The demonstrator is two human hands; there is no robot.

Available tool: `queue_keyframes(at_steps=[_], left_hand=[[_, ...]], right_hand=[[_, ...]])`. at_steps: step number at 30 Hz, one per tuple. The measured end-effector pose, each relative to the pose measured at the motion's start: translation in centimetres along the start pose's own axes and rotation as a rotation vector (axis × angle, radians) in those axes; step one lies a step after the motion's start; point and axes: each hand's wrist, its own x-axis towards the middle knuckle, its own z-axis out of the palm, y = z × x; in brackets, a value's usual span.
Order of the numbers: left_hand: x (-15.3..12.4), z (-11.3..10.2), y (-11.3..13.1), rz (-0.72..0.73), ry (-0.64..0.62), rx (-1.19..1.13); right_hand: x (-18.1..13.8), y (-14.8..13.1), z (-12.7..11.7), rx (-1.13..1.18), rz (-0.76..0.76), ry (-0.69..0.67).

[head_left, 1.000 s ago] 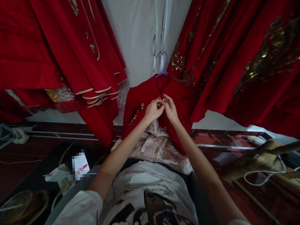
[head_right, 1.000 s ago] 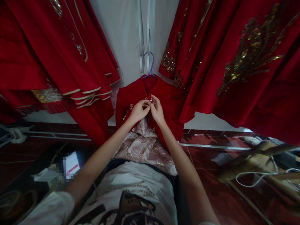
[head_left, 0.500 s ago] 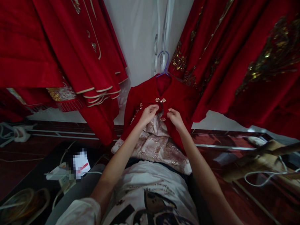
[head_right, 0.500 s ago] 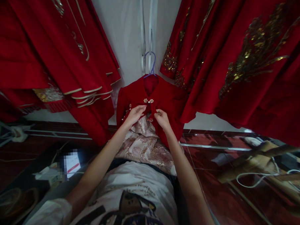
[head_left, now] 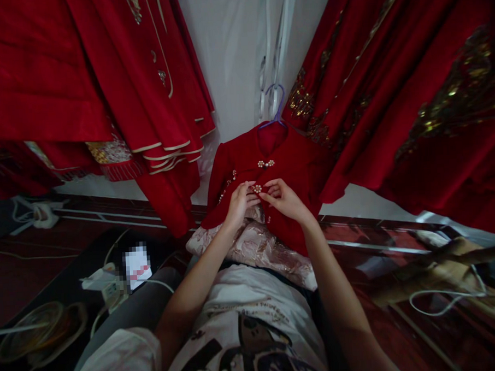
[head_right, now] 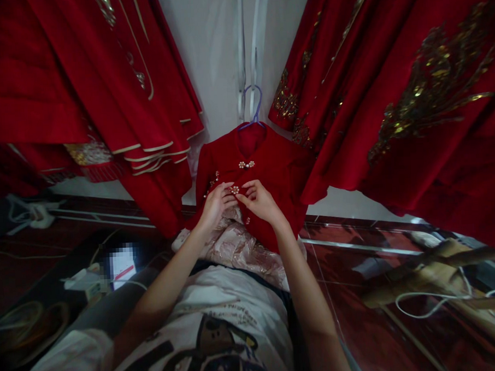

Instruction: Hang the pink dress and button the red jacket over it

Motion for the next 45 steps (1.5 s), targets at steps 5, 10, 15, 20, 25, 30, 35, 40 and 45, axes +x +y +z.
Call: queue_keyframes(at_steps=[5,10,15,20,25,30,35,40,45], left_hand=[[0.6,-0.9,-0.4,0.071,-0.03,0.132],[0.9,-1.0,-1.2,0.207,-0.04,0.342],[2.2,-1.6,-0.9,0.447,0.138,0.597],[5.7,-3.7,-0.9,0.471,0.344,0.995],[7.8,-4.9,-1.6,0.332,0.358,1.107],[8.3,-5.8,-1.5,0.4,0.319,0.99],[9.1,-6.4,-0.9,0.372,0.15,0.959],[9.5,-6.3,-0.3,0.391,0.102,0.908],[9.3,-6.4,0.4,0.397,0.174,1.02]], right_hand=[[0.1,0.0,1.9,0.103,-0.006,0.074],[0.5,0.0,2.6,0.327,0.025,0.129],[0.7,-0.2,2.0,0.409,0.085,0.165],[0.4,-0.8,1.2,0.401,0.144,0.115],[0.5,-0.7,1.2,0.385,0.144,0.08],[0.8,-0.8,0.8,0.364,0.056,0.107],[1.6,-0.6,1.1,0.312,-0.032,0.054],[4.8,0.7,4.1,0.293,-0.065,0.08],[8.0,2.9,6.8,0.126,-0.067,0.18]])
